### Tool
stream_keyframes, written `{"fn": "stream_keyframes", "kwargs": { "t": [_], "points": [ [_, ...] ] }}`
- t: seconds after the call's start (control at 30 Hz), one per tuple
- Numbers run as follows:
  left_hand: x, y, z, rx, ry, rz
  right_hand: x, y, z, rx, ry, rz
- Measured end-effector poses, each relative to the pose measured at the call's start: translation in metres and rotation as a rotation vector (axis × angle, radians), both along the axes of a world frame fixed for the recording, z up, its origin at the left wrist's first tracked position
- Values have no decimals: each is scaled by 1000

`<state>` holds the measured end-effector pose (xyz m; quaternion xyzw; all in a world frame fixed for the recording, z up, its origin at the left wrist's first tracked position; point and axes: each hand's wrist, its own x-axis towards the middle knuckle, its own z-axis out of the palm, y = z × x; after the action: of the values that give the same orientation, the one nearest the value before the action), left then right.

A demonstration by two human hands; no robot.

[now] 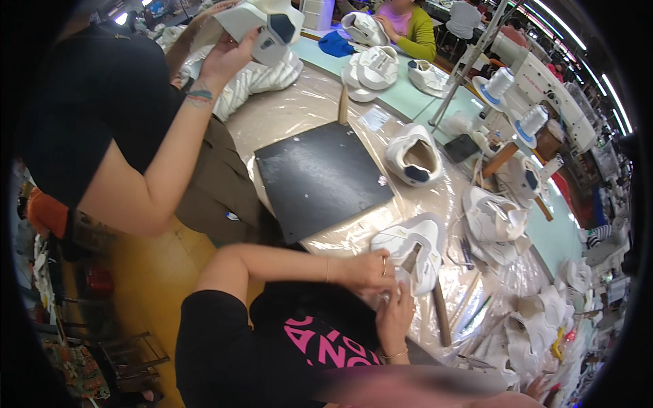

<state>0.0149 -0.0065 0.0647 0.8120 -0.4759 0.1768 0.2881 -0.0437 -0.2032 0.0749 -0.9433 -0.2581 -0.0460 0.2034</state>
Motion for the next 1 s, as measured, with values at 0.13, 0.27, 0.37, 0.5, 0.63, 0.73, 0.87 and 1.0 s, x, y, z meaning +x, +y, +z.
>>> {"fn": "stream_keyframes", "kwargs": {
  "t": [0.13,0.27,0.37,0.5,0.63,0.73,0.87,1.0],
  "points": [
    [63,-11,8,68,-104,-268,14,12,-11,-69,-139,126],
    [91,-29,1,366,11,-498,36,12,-27,-83,-154,244],
    [98,-37,6,544,78,-524,41,2,-32,-92,-210,327],
    [108,-41,29,727,20,-475,43,-4,-28,-266,-95,227],
    [95,-44,35,532,88,92,66,-6,-22,-217,-422,47],
    [61,-40,18,681,150,435,79,-9,-21,-141,-221,-111],
    [29,-40,-5,696,142,708,73,-1,-33,-164,-332,-41],
    [25,-49,-13,592,256,825,66,4,-38,-308,-173,-70]
  ]
}}
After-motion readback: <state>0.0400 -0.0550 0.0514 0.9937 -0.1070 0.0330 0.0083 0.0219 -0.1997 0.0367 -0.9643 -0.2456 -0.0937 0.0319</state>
